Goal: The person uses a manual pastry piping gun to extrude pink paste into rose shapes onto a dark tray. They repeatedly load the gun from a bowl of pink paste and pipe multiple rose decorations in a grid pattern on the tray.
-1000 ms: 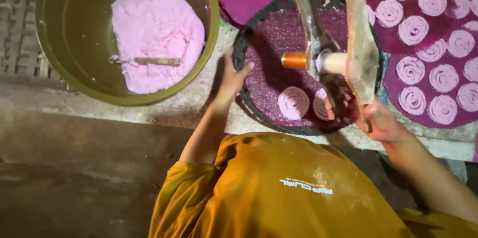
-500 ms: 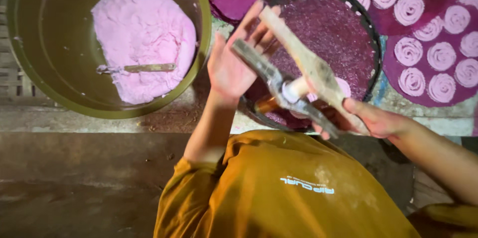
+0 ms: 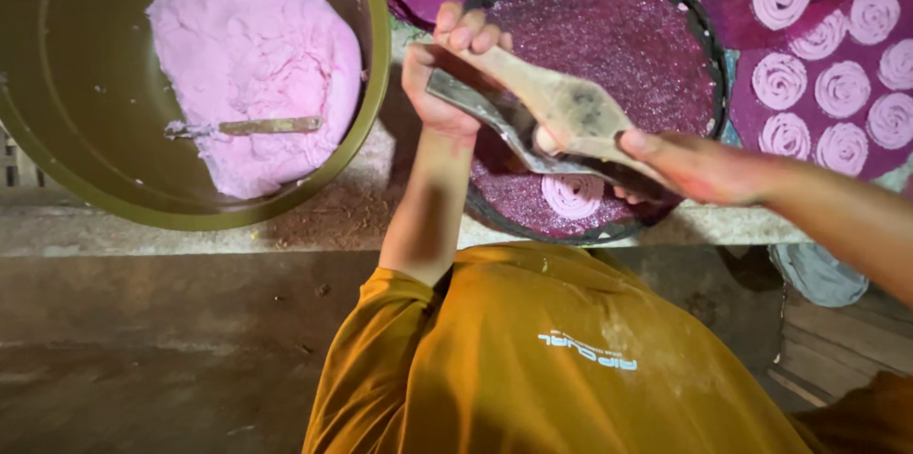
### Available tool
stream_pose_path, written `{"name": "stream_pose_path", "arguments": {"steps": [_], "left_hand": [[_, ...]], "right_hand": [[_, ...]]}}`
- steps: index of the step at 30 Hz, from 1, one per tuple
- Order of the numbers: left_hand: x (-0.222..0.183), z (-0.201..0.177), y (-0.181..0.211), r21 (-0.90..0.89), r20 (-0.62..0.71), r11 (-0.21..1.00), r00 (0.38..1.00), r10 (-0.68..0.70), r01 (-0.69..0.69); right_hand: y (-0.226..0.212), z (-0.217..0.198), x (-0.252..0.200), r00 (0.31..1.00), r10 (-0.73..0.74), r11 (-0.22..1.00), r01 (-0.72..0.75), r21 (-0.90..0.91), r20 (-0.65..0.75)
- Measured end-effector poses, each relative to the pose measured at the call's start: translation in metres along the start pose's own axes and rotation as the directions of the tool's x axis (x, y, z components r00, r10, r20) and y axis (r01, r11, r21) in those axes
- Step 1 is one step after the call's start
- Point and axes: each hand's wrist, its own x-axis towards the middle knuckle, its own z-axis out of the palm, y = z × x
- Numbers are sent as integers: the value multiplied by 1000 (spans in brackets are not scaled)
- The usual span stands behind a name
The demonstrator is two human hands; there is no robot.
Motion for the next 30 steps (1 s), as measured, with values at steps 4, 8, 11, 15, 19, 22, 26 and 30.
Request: {"name": "stream_pose_path", "arguments": {"steps": [4, 8, 11, 15, 19, 22, 26, 30], "left_hand": [[-6, -9, 5, -44, 0, 999, 1000, 16, -16], [5, -6, 1, -28, 45, 999, 998, 37, -36], [18, 6, 11, 0, 115, 999, 993, 34, -34], [11, 29, 21, 55, 102, 998, 995, 19, -25], [8, 39, -4, 45, 89, 997, 995, 55, -59], [22, 38, -17, 19, 117, 999, 992, 44, -46], [49, 39, -4, 29, 196, 999, 980, 30, -36], [38, 57, 21, 132, 180, 991, 984, 10, -34]], "right_hand": [[-10, 13, 5, 997, 64, 959, -51, 280, -39], [-20, 6, -3, 984, -78, 997, 80, 5, -159], [-31, 8, -4, 971, -135, 989, 120, -86, -195], [-35, 22, -10, 985, -48, 999, 48, 0, -167], [-27, 12, -32, 987, -97, 994, 91, -54, -127], [-19, -4, -40, 972, -139, 986, 117, -120, -190], [-19, -6, -22, 956, -116, 978, 62, -199, -269], [-27, 9, -13, 974, -130, 989, 113, -100, -184]]}}
